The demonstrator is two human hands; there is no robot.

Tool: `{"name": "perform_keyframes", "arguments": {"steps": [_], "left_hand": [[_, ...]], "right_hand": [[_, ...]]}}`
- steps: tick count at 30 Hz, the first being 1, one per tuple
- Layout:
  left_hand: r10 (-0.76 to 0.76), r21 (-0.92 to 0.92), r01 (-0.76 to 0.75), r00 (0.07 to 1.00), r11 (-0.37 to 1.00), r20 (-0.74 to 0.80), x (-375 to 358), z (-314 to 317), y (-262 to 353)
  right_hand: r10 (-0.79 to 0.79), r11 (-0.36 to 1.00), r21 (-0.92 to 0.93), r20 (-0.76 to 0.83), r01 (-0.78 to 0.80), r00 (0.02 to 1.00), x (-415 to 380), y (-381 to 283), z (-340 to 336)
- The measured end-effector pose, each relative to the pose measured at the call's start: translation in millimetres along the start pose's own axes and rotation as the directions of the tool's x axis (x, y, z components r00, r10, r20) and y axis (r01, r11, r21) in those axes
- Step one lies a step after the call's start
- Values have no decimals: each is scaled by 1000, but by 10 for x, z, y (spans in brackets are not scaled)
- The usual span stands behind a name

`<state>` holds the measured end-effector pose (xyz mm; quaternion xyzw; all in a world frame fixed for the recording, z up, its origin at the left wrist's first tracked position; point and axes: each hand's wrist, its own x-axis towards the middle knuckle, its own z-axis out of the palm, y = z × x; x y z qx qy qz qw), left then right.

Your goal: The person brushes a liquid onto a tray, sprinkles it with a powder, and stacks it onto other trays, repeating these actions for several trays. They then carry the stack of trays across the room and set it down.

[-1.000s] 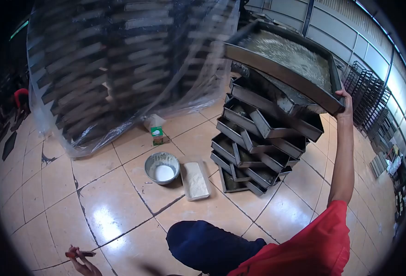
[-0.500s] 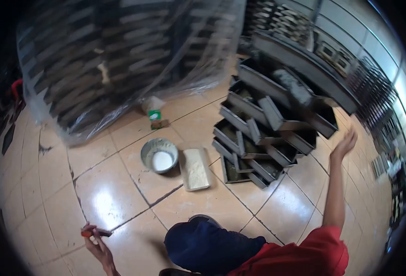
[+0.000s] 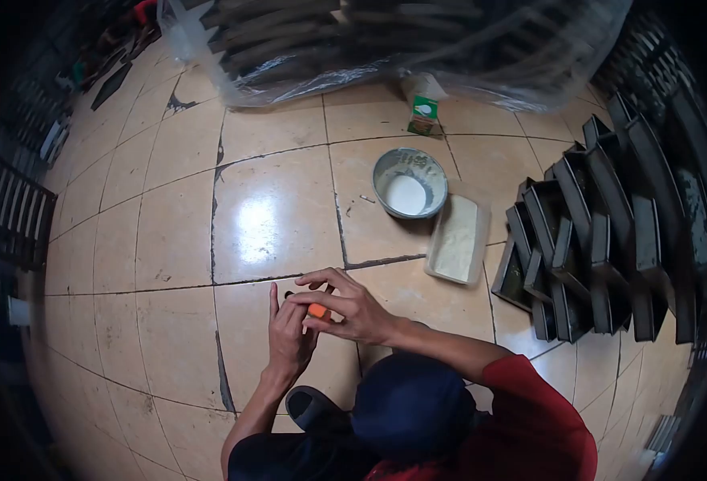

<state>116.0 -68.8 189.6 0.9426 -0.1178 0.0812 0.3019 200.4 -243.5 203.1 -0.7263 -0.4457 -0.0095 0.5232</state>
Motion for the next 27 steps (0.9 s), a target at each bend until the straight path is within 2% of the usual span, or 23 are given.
{"name": "perform_keyframes", "arguments": {"steps": [2,3,4,5,6,7,8,10,13,17,19,20,24,27], "left_hand": [[-56,0,56,987,998,-153,97,-129,116],[-85,-9,85,969,996,-231,153,-173,172],[-102,14,108,968,994,-227,75,-206,57],[-148,-3,153,948,988,-283,28,-301,64],[-205,-32,206,929,978,-307,-64,-354,4],[-260,-62,254,908,965,-329,-178,-393,-78],[-310,-77,301,896,950,-317,-297,-408,-171],[-412,-106,399,866,911,-283,-584,-402,-318],[-514,-122,500,825,858,-236,-941,-313,-399],[-607,-81,604,772,793,-188,-1498,-152,-470],[-679,-131,668,705,733,-203,-1768,-82,-449],[-713,-157,697,668,700,-210,-1886,-52,-439],[-767,-251,726,590,640,-252,-2229,-8,-467],[-765,-204,740,594,641,-249,-2224,-55,-478]], "right_hand": [[7,999,-51,9,-7,1000,80,92,-163],[254,952,192,-64,-238,965,156,44,-316],[340,920,256,-144,-297,929,114,302,-403],[281,957,162,-297,-242,913,177,475,-630],[319,948,170,-458,-271,830,263,516,-842],[375,910,48,-518,-412,768,335,591,-1071],[311,881,-141,-550,-452,775,311,862,-1287],[339,773,-330,-509,-543,791,300,1337,-1650],[380,725,-438,-391,-532,838,101,2107,-1832],[429,709,-402,-407,-579,807,-30,2343,-1715],[493,676,-393,-387,-623,779,-76,2268,-1595],[443,696,-433,-369,-573,817,-80,2205,-1561],[472,780,-170,-471,-602,745,-10,2075,-1542],[580,729,-152,-381,-668,720,2,2084,-1514]]}}
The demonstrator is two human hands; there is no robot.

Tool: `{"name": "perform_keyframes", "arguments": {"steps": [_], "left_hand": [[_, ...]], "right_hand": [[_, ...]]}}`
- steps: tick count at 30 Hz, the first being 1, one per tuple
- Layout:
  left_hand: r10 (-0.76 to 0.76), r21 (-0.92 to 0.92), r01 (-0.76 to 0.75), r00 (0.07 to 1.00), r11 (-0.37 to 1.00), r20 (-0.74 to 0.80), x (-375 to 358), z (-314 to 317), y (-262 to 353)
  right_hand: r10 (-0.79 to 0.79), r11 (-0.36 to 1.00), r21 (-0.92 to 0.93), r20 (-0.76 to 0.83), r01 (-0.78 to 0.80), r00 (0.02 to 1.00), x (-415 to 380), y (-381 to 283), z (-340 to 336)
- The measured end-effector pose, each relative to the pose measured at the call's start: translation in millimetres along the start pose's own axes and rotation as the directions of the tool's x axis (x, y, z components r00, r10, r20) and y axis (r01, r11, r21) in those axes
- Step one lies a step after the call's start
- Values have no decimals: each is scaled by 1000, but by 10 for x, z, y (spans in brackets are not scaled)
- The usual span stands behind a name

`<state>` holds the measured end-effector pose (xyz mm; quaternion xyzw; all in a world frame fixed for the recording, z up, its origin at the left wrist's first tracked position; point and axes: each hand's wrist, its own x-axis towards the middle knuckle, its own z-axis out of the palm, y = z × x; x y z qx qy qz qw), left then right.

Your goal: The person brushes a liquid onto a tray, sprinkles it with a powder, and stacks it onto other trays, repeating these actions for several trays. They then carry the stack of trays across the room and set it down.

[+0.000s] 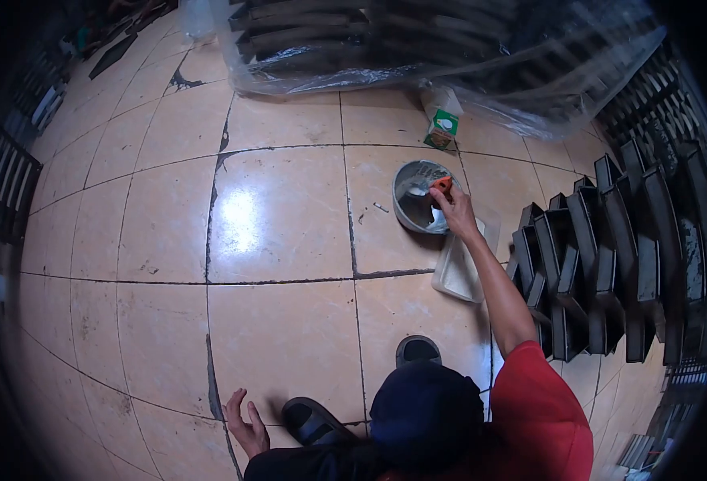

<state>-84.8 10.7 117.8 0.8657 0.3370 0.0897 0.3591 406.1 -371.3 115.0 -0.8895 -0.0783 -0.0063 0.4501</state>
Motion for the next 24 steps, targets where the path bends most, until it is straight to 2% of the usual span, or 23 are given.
{"name": "perform_keyframes", "arguments": {"steps": [1,4,5,8,9,12,13,16,17,20,24], "left_hand": [[4,-7,-4,1000,1000,-1,45,-14,31],[14,-18,-14,1000,1000,-4,103,-63,98],[19,-11,-20,1000,1000,-10,113,-96,96],[20,10,-20,999,1000,-38,116,-151,26],[16,18,-15,999,1000,-47,100,-156,5],[-12,-14,11,1000,1000,-28,91,-145,-2],[-9,-19,9,999,1000,-31,98,-137,13],[6,-19,-7,999,1000,-33,135,-107,79],[18,-6,-18,999,1000,-30,169,-120,125],[67,21,-67,998,998,-14,305,-106,172],[172,82,-174,984,981,41,657,-96,187]], "right_hand": [[-46,999,-8,0,46,999,19,50,44],[24,994,-100,-69,-31,997,253,508,-21],[-32,985,-172,-137,8,990,272,477,-76],[84,985,-124,-237,-116,968,343,402,-254],[81,993,-55,-291,-101,953,333,400,-259],[-136,947,-318,-265,47,955,273,532,-200],[-197,930,-356,-278,90,940,254,586,-169],[120,992,61,-296,-107,948,87,362,-175],[113,993,71,-348,-94,931,64,367,-177],[69,994,-49,-452,-102,889,6,380,-194],[124,987,-26,-493,-157,861,34,546,-213]]}}
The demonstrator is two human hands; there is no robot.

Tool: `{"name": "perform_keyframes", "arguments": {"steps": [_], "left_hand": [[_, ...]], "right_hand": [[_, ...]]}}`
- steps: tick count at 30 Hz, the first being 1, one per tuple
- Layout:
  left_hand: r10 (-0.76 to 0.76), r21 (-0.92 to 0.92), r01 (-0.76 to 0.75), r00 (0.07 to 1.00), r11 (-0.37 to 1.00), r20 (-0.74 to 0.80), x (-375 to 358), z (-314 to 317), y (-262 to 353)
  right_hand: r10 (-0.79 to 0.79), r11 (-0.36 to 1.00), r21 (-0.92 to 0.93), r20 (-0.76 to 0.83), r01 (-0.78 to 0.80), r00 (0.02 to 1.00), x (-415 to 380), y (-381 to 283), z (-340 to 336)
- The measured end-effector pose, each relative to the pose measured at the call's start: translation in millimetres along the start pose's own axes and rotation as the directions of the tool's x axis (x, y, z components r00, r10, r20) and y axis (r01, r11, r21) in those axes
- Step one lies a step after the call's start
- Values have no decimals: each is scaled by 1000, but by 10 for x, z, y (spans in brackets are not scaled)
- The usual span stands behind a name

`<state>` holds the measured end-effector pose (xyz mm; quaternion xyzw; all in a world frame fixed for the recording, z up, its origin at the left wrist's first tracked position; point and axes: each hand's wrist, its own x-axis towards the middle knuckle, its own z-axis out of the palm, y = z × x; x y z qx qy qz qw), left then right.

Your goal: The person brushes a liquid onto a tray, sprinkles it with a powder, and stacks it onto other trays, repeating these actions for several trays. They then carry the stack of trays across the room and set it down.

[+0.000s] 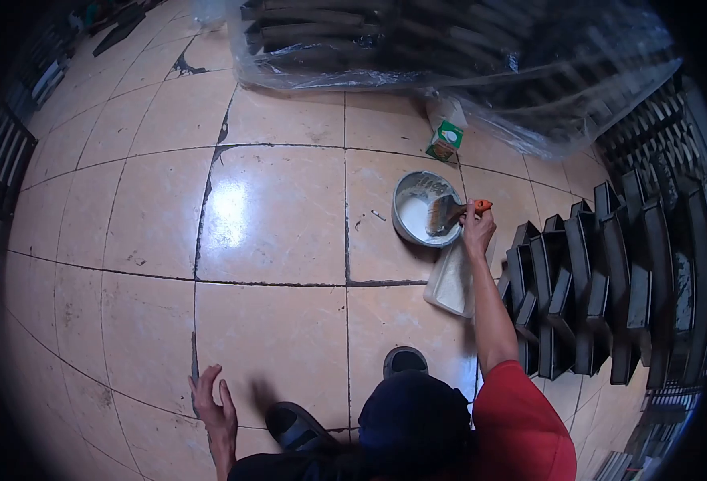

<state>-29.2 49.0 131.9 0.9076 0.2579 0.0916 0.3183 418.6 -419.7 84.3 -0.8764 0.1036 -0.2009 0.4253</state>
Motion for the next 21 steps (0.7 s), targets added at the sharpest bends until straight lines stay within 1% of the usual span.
{"name": "perform_keyframes", "arguments": {"steps": [2,6,7,10,11,13,15,18,19,21], "left_hand": [[49,26,-49,999,998,6,258,-34,-1],[78,-3,-78,997,997,-15,740,-31,18],[91,-7,-91,996,996,-4,831,5,31],[109,-38,-107,993,994,42,969,151,105],[107,-41,-105,993,994,56,981,193,149],[93,-43,-90,993,995,68,960,281,145],[71,-37,-69,995,997,63,884,359,65],[0,-54,2,999,999,50,718,367,-35],[-30,-50,32,999,998,42,643,353,-63],[-81,-42,81,997,996,19,555,324,-89]], "right_hand": [[58,998,20,29,-59,998,-40,-46,57],[-36,990,134,26,32,999,-31,-155,289],[-45,985,169,2,44,999,3,-174,385],[26,984,174,57,-35,998,71,-413,568],[48,989,137,83,-59,995,53,-512,591],[14,998,55,160,-23,987,-34,-590,576],[-21,1000,3,219,21,975,-133,-491,520],[-238,961,-100,167,257,957,-145,-246,323],[-225,955,-166,140,247,964,-104,-173,277],[-217,958,-167,117,234,969,-48,-254,206]]}}
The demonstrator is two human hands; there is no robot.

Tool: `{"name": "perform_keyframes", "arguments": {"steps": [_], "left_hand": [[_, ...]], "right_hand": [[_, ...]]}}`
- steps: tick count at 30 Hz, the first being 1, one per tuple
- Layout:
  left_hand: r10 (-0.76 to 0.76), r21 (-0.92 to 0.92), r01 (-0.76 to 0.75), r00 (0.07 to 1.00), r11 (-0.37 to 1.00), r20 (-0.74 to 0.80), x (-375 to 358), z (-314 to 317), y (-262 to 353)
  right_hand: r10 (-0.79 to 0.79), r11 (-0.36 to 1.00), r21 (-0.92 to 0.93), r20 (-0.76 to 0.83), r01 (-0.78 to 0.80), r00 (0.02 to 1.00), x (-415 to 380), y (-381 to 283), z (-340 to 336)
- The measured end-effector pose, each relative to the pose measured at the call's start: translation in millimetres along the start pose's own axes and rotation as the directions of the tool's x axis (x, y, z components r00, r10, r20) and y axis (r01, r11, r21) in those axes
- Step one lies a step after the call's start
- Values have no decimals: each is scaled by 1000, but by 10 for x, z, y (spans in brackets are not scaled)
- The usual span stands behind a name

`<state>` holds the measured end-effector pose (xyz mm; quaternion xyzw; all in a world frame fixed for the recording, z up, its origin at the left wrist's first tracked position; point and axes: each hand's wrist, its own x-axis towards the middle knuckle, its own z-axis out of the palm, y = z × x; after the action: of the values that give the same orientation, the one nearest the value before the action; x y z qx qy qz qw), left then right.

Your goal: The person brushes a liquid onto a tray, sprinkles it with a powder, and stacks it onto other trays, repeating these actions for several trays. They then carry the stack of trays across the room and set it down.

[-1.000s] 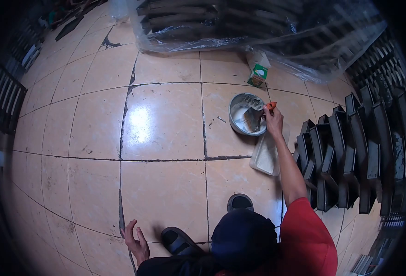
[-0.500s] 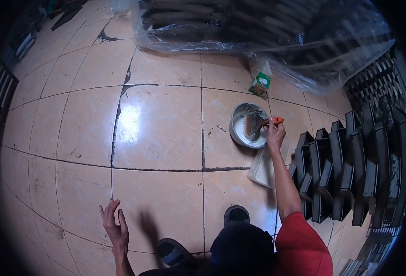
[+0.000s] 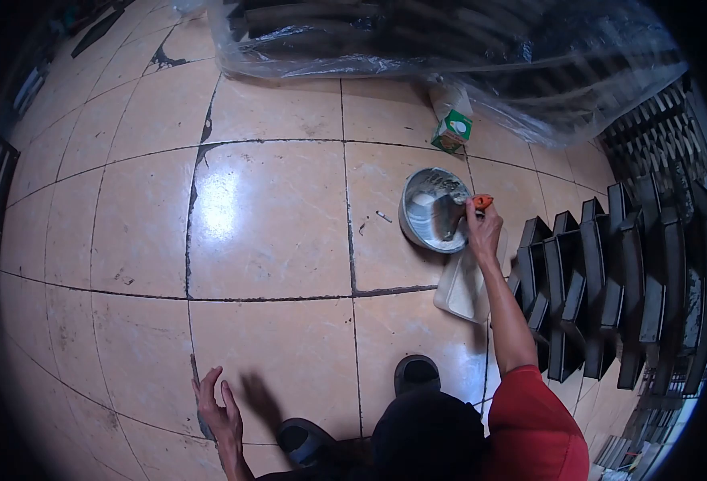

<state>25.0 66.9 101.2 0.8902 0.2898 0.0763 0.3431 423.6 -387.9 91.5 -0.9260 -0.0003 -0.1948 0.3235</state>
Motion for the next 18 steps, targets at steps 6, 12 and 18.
{"name": "perform_keyframes", "arguments": {"steps": [6,12,18], "left_hand": [[47,-16,-47,998,999,39,-86,15,261],[58,3,-58,998,998,7,-305,-59,268],[163,31,-164,985,986,53,-240,-66,338]], "right_hand": [[85,898,421,122,-129,989,-89,-10,230],[37,983,177,93,-53,995,23,23,-246],[111,981,166,-47,-101,993,-17,229,-245]]}}
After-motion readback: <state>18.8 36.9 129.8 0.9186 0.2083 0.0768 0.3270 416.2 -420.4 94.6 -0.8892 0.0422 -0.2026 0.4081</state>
